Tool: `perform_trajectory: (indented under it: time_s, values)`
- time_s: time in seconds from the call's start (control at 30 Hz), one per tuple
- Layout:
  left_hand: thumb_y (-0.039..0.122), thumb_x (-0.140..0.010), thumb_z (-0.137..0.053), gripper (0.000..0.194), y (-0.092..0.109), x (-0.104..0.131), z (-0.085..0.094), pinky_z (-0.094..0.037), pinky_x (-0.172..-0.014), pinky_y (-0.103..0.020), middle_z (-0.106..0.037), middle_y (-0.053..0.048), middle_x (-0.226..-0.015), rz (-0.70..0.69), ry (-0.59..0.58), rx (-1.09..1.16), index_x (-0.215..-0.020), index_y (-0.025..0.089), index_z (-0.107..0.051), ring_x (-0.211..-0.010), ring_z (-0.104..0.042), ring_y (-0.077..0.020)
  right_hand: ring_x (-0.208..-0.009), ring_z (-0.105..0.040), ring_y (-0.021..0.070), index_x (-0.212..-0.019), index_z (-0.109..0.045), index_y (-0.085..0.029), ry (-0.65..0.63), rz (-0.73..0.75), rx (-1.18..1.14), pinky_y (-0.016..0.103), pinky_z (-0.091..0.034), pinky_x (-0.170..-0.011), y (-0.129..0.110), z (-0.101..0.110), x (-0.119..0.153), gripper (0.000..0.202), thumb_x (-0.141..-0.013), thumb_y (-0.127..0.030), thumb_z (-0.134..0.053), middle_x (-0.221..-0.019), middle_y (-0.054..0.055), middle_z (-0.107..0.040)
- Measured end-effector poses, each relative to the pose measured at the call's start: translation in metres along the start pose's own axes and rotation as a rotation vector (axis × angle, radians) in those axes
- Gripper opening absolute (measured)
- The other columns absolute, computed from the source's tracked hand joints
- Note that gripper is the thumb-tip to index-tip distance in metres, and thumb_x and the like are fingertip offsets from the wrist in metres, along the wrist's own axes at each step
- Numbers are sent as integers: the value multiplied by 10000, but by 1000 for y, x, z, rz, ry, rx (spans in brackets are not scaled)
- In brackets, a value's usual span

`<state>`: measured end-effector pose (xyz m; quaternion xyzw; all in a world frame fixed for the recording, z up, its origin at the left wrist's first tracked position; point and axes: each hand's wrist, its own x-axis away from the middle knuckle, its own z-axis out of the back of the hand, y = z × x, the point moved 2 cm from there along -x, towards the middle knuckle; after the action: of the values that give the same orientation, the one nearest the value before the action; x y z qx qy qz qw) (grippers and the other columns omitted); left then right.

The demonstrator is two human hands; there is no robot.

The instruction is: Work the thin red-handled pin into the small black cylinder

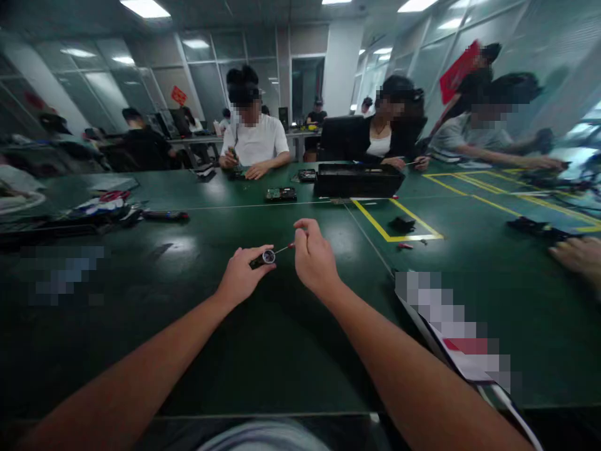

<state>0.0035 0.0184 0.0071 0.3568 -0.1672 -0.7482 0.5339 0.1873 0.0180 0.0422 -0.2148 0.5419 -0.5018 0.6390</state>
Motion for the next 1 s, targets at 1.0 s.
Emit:
perform_trajectory:
  time_s: [1.0]
  values:
    - [280, -906, -667, 398, -1, -2, 1, -135, -1201, -666, -675, -36, -1251, -46, -97, -104, -1300, 327, -636, -1216, -569, -252, -692, -576, 184, -941, -567, -228, 138, -5, -58, 342, -441, -659, 13, -8, 4, 251, -999, -438, -441, -782, 19, -639]
